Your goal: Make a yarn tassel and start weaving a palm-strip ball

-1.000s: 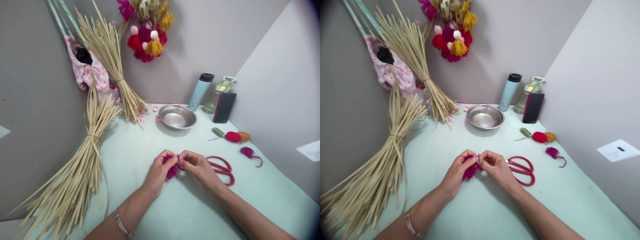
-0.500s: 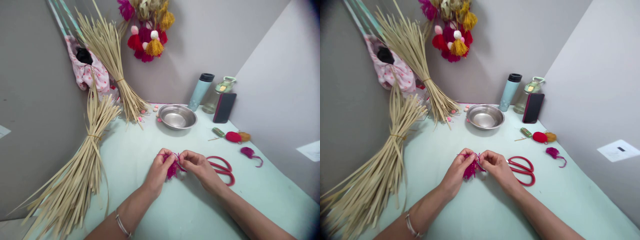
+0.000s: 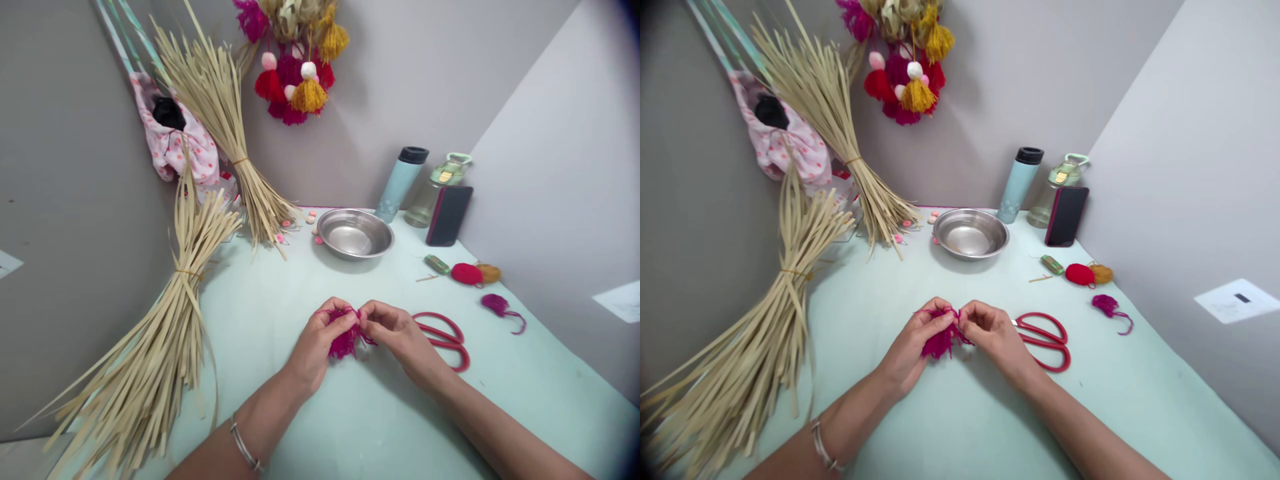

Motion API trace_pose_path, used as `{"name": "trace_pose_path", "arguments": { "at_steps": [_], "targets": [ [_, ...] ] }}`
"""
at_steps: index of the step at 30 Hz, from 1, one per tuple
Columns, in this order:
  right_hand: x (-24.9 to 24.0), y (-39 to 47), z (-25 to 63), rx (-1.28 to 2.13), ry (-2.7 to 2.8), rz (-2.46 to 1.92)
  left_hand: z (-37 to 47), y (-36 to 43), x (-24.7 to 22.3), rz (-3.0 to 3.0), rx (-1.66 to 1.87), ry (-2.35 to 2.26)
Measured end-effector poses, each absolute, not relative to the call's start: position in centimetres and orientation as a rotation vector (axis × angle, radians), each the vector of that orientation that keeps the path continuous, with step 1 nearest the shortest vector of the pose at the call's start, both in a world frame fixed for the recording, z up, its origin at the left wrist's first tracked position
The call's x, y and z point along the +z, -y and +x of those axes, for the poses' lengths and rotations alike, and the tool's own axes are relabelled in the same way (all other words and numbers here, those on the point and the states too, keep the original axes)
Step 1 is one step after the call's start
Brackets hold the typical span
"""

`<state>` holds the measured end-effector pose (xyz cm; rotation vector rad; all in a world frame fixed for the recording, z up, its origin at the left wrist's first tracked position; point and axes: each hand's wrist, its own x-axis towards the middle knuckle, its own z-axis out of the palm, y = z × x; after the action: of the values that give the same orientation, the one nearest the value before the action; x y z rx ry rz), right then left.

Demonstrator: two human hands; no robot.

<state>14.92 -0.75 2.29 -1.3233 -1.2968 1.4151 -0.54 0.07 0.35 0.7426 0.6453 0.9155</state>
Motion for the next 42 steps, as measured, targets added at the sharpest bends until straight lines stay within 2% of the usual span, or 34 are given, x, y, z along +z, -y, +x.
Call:
{"name": "trace_pose_path", "arguments": {
  "at_steps": [10,17,23,29,42],
  "targets": [
    [2.0,0.7,15.1,1.405,1.291,-1.289,-0.5,0.1,0.5,0.792,1.013,-0.623],
    [1.7,0.7,15.4,1.42,1.297,-1.275,-0.2,0.2,-0.3,0.925,0.88,-0.833],
    [2.5,0.8,15.9,1.23,1.403,-1.384,-0.2,0.2,0.1,0.868,0.889,-0.861],
    [2.2,0.9,16.1,1.363,1.58,-1.331,-0.3,0.0,-0.1,0.826,1.029,-0.853],
    [2.5,0.9,15.6,1.445,1.359,-1.266,-0.2,0.1,-0.2,0.758,0.895,-0.733]
  ]
}}
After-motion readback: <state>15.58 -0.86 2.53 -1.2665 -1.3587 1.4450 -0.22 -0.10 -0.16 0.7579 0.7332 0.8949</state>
